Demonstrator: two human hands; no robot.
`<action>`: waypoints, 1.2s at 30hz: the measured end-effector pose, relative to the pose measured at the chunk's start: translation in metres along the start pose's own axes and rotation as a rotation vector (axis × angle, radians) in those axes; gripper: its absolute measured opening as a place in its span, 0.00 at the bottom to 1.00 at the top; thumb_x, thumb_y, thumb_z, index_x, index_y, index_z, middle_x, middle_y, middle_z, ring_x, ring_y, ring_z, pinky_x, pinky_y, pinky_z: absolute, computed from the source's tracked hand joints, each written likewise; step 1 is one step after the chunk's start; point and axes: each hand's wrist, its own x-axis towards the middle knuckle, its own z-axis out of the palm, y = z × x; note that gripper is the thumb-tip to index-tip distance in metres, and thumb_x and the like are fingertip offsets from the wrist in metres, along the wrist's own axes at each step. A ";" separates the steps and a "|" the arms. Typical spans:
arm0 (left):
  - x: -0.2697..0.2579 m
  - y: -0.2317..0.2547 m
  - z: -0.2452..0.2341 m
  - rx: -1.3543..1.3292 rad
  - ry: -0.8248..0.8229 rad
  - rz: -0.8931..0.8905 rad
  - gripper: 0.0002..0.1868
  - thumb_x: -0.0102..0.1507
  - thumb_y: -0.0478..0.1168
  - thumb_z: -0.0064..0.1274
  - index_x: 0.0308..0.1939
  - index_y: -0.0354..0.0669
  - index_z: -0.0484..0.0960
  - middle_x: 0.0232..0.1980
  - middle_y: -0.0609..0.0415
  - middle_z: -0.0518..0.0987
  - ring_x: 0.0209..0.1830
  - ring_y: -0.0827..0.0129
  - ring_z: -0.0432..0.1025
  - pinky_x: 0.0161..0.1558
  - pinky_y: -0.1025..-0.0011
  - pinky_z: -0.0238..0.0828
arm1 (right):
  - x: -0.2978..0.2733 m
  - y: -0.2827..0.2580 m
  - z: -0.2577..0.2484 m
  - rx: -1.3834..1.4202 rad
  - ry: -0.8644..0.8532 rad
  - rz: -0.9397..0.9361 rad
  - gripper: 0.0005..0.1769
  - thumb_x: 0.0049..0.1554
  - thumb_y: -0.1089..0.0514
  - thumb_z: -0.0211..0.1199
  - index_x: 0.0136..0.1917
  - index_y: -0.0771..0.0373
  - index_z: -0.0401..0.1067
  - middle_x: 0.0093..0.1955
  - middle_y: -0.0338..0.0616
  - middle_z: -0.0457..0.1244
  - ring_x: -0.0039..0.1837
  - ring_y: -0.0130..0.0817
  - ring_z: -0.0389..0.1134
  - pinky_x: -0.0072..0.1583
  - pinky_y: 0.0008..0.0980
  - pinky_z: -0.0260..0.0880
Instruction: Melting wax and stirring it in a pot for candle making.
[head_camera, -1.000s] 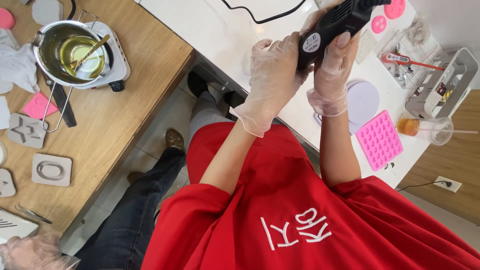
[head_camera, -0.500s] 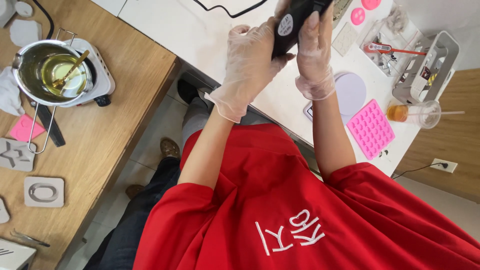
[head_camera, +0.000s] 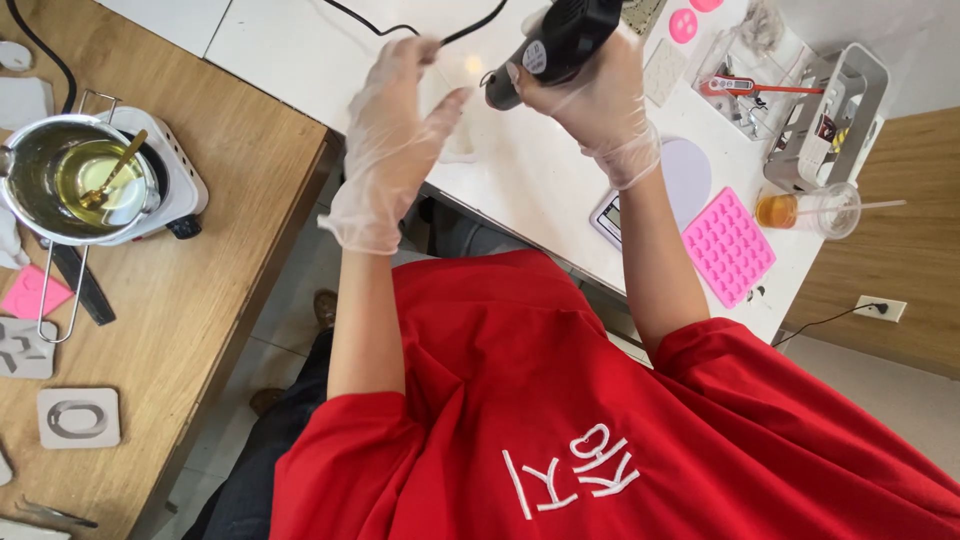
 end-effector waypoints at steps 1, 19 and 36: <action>-0.013 -0.006 -0.006 -0.024 -0.027 -0.226 0.26 0.66 0.46 0.62 0.63 0.41 0.73 0.61 0.50 0.77 0.58 0.62 0.74 0.60 0.62 0.66 | -0.002 0.006 0.002 -0.093 0.008 -0.070 0.16 0.56 0.62 0.79 0.53 0.68 0.75 0.44 0.39 0.70 0.46 0.23 0.72 0.51 0.27 0.76; -0.106 -0.061 0.066 -0.077 -0.298 -0.849 0.16 0.64 0.48 0.55 0.50 0.42 0.81 0.46 0.51 0.84 0.46 0.60 0.77 0.50 0.63 0.70 | -0.008 0.033 0.032 -0.049 -0.006 0.031 0.16 0.56 0.61 0.78 0.53 0.67 0.75 0.44 0.40 0.71 0.47 0.24 0.74 0.53 0.27 0.79; -0.083 -0.144 0.178 -0.789 0.182 -1.037 0.11 0.68 0.39 0.48 0.48 0.32 0.74 0.41 0.50 0.79 0.33 0.71 0.74 0.40 0.73 0.75 | -0.005 0.036 0.037 -0.014 0.007 0.025 0.18 0.56 0.61 0.79 0.54 0.67 0.74 0.47 0.42 0.71 0.48 0.26 0.74 0.55 0.29 0.79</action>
